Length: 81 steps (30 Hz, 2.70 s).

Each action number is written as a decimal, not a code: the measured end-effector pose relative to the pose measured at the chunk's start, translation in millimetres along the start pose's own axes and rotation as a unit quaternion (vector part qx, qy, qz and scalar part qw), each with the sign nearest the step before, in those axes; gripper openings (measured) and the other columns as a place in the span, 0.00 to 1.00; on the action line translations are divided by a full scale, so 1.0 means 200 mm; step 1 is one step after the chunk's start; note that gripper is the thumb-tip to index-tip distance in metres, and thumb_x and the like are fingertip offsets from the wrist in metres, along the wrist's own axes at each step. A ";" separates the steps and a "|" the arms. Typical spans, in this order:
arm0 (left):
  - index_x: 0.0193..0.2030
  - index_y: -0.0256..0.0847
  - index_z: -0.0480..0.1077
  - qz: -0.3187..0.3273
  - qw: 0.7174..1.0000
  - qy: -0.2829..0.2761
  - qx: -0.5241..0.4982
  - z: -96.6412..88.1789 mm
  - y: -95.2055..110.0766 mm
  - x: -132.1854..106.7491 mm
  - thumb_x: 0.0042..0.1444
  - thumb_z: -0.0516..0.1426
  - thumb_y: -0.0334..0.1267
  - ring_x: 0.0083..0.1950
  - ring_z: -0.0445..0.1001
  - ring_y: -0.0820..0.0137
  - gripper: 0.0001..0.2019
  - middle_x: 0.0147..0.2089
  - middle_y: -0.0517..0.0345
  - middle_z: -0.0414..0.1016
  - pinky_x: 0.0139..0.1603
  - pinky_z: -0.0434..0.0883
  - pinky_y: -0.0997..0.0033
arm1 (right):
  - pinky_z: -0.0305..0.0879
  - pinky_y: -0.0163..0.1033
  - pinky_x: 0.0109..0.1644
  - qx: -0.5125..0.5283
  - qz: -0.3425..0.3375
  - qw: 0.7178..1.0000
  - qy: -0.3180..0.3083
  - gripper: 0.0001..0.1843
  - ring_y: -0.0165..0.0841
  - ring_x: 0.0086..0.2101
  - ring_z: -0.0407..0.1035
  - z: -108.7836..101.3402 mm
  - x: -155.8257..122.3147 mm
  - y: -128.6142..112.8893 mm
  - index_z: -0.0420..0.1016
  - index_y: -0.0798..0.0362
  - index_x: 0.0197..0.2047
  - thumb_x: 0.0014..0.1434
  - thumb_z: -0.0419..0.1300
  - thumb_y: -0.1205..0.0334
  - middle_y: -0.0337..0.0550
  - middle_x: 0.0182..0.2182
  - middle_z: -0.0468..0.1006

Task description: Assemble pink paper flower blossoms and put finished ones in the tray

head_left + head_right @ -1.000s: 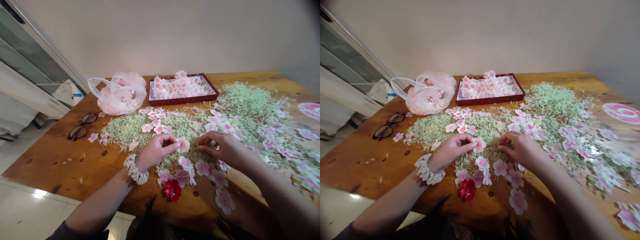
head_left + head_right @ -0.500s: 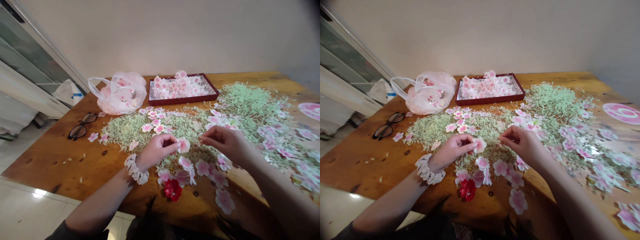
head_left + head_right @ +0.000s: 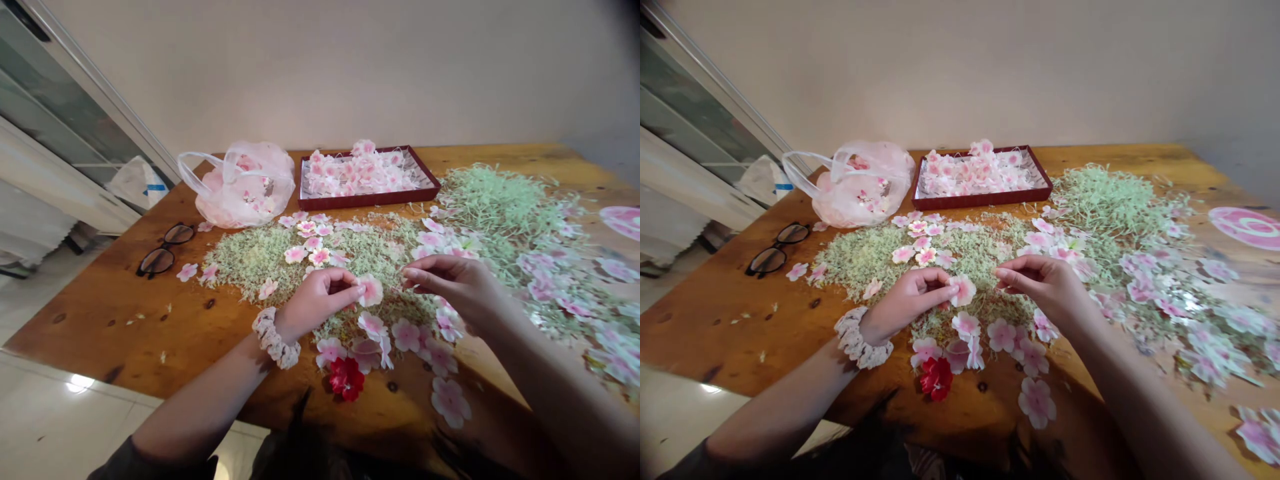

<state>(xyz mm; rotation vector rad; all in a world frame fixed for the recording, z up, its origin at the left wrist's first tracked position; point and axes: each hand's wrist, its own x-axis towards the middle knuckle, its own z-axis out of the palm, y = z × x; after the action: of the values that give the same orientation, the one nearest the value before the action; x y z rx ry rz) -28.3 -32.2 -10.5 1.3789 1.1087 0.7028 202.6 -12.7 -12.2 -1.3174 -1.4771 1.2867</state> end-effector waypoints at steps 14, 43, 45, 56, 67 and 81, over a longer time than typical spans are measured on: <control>0.33 0.35 0.73 -0.009 0.996 -0.042 -0.076 0.05 0.04 -0.03 0.54 0.60 0.40 0.31 0.72 0.75 0.09 0.30 0.58 0.75 0.34 0.68 0.76 | 0.65 0.37 0.31 -0.194 -0.429 0.882 0.020 0.06 0.30 0.29 0.67 0.17 -0.12 -0.04 0.79 0.47 0.34 0.53 0.65 0.68 0.40 0.28 0.71; 0.41 0.39 0.78 0.063 0.998 -0.012 -0.017 0.04 0.04 -0.06 0.56 0.58 0.41 0.41 0.77 0.69 0.11 0.40 0.55 0.81 0.43 0.72 0.71 | 0.70 0.39 0.35 -0.376 -0.535 0.756 0.033 0.19 0.35 0.34 0.74 0.08 -0.18 -0.03 0.71 0.41 0.52 0.59 0.58 0.68 0.38 0.31 0.79; 0.41 0.39 0.78 0.063 0.998 -0.009 -0.017 0.05 0.04 -0.06 0.57 0.58 0.42 0.41 0.77 0.68 0.11 0.40 0.55 0.81 0.43 0.73 0.71 | 0.70 0.39 0.35 -0.373 -0.538 0.755 0.038 0.20 0.35 0.34 0.74 0.09 -0.17 -0.02 0.71 0.41 0.52 0.58 0.59 0.68 0.38 0.31 0.79; 0.45 0.41 0.77 0.131 0.991 0.001 0.011 0.05 0.03 -0.06 0.59 0.56 0.38 0.46 0.77 0.70 0.11 0.46 0.55 0.79 0.48 0.72 0.73 | 0.68 0.39 0.34 -0.279 -0.467 0.838 0.047 0.14 0.32 0.32 0.69 0.14 -0.12 -0.03 0.77 0.44 0.42 0.53 0.65 0.70 0.41 0.32 0.74; 0.46 0.44 0.76 0.199 0.973 0.030 0.113 0.04 0.04 -0.06 0.61 0.53 0.35 0.49 0.76 0.69 0.12 0.47 0.56 0.79 0.52 0.70 0.68 | 0.75 0.37 0.36 -0.061 -0.186 0.980 -0.041 0.17 0.33 0.36 0.75 0.18 -0.09 -0.01 0.71 0.49 0.50 0.57 0.62 0.61 0.45 0.40 0.77; 0.42 0.37 0.69 0.309 0.879 -0.067 0.358 -0.03 0.06 -0.07 0.57 0.55 0.42 0.39 0.71 0.68 0.12 0.38 0.52 0.73 0.39 0.69 0.68 | 0.67 0.35 0.31 -0.200 -0.300 0.923 0.134 0.07 0.30 0.30 0.72 0.08 -0.07 -0.02 0.78 0.48 0.38 0.56 0.63 0.67 0.40 0.31 0.79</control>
<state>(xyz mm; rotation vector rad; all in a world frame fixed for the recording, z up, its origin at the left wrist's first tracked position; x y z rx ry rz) -36.6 -41.7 4.6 2.4466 0.8308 0.6431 189.5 -28.6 -11.1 -1.0910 -1.8058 0.4064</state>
